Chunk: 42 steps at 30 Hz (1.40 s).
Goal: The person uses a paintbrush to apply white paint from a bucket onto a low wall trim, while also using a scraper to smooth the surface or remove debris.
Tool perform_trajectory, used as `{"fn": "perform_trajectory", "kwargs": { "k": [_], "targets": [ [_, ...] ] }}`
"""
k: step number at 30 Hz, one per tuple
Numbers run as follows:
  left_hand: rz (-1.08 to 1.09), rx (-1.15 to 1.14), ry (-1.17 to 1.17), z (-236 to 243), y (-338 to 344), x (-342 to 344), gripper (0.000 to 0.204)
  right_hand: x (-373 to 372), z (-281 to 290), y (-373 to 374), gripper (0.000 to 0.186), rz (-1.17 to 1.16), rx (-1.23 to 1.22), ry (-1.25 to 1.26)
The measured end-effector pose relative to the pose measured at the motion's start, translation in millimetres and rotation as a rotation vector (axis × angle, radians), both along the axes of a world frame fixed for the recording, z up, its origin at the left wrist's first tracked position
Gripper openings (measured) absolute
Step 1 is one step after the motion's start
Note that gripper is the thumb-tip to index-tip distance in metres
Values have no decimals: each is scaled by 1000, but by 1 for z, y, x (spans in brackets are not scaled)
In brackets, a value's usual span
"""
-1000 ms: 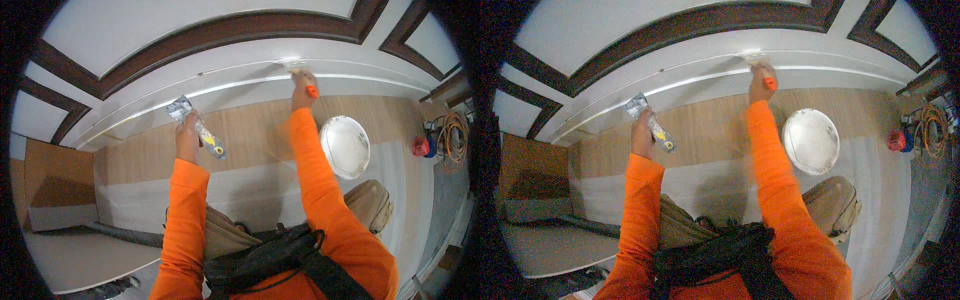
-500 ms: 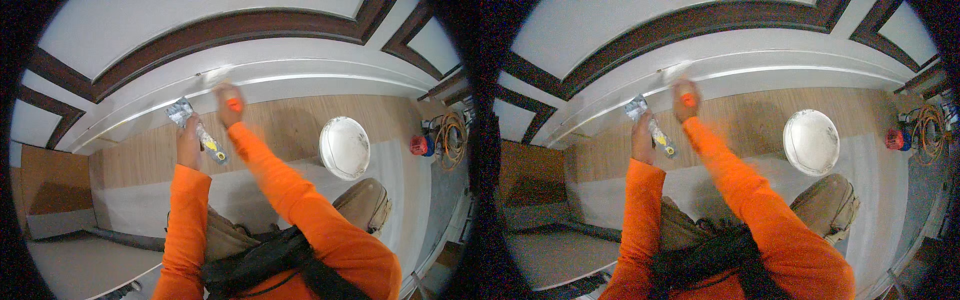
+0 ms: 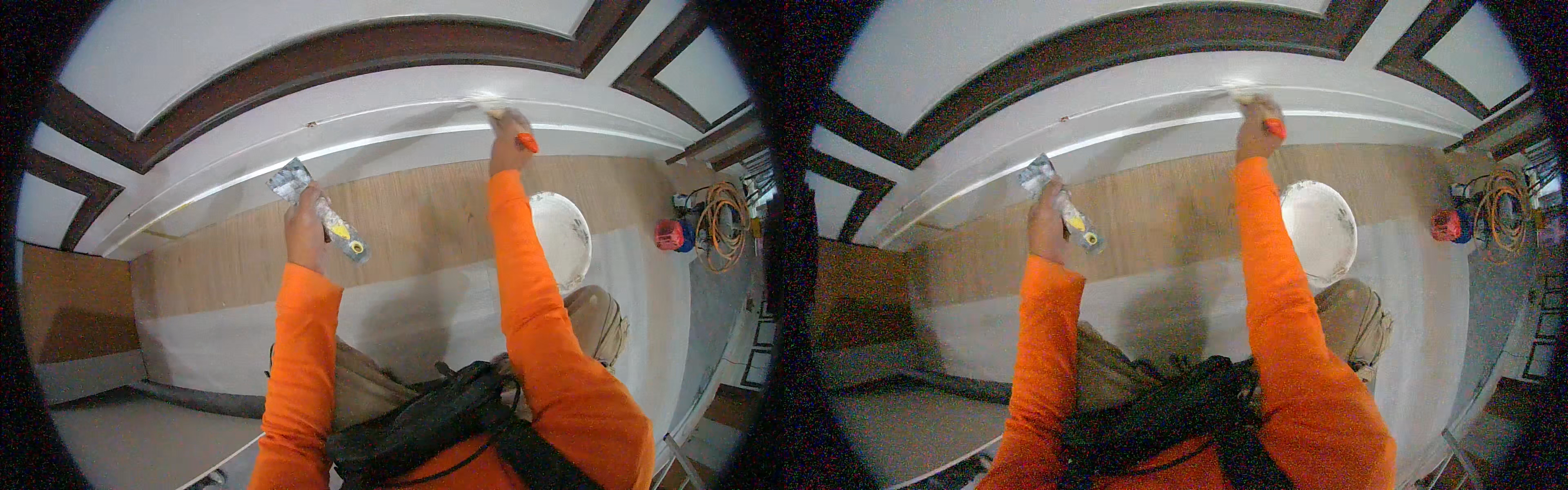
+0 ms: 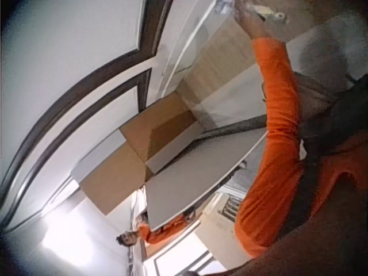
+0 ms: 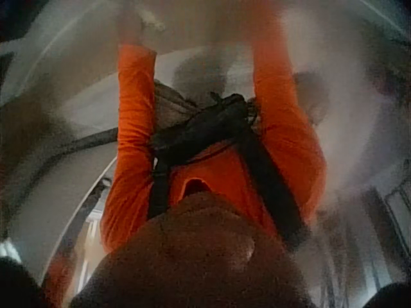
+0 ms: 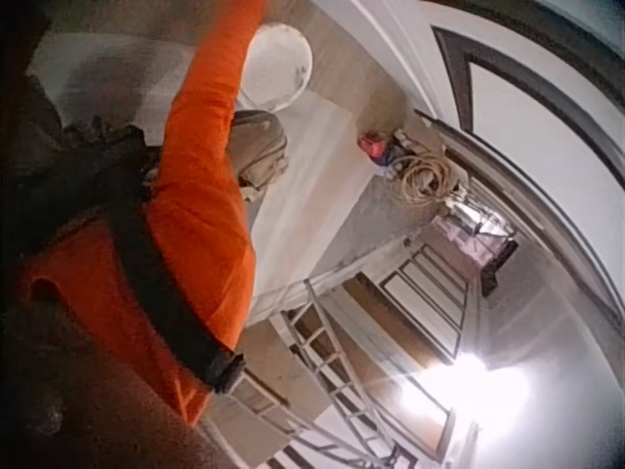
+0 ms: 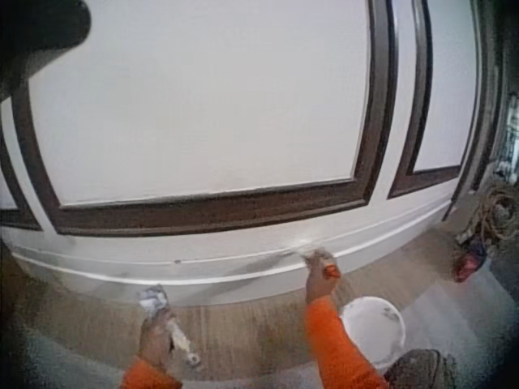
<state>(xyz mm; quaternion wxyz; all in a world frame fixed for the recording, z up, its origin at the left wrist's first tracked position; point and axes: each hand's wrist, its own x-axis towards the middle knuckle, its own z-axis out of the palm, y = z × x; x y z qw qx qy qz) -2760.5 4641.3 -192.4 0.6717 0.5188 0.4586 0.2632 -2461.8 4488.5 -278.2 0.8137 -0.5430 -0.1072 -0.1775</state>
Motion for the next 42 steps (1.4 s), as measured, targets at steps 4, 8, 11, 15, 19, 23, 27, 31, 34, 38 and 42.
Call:
{"fn": "perform_trajectory", "kwargs": {
  "k": [4, 8, 11, 15, 19, 23, 27, 31, 34, 38, 42],
  "targets": [
    [19, -12, 38, -3, -3, -1, 31, -4, 9, -1, 16, -345, -62, 10],
    [32, -11, -59, -8, -3, 3, 29, -63, -3, 58, 14, -168, -335, -93],
    [6, -19, -47, -11, 1, 4, 28, -113, -13, 110, 14, 38, -459, -172],
    [-16, -37, -33, -14, 3, 3, 26, -132, -10, 115, 10, 749, 22, 160],
    [-18, -37, -67, -12, -1, 2, 26, -70, 9, 59, 22, 391, -229, 20],
    [-45, -41, -65, -6, -2, 3, 28, 0, 16, -9, 19, 79, -67, -13],
    [-33, -16, -78, -3, -3, 2, 28, 26, 24, -39, 16, -507, -622, -366],
    [-48, -13, 28, -6, -2, 1, 28, -36, 26, 21, 13, -520, -1055, -644],
    [-28, 8, -1, -9, -3, 5, 29, -127, 13, 96, 21, -92, -809, -656],
    [32, 26, -145, -11, -9, 4, 28, -188, -3, 128, 18, 505, -475, -457],
    [-9, -38, -36, -12, -9, -3, 28, -130, 0, 84, 12, 345, -643, -322]
  ]
}}
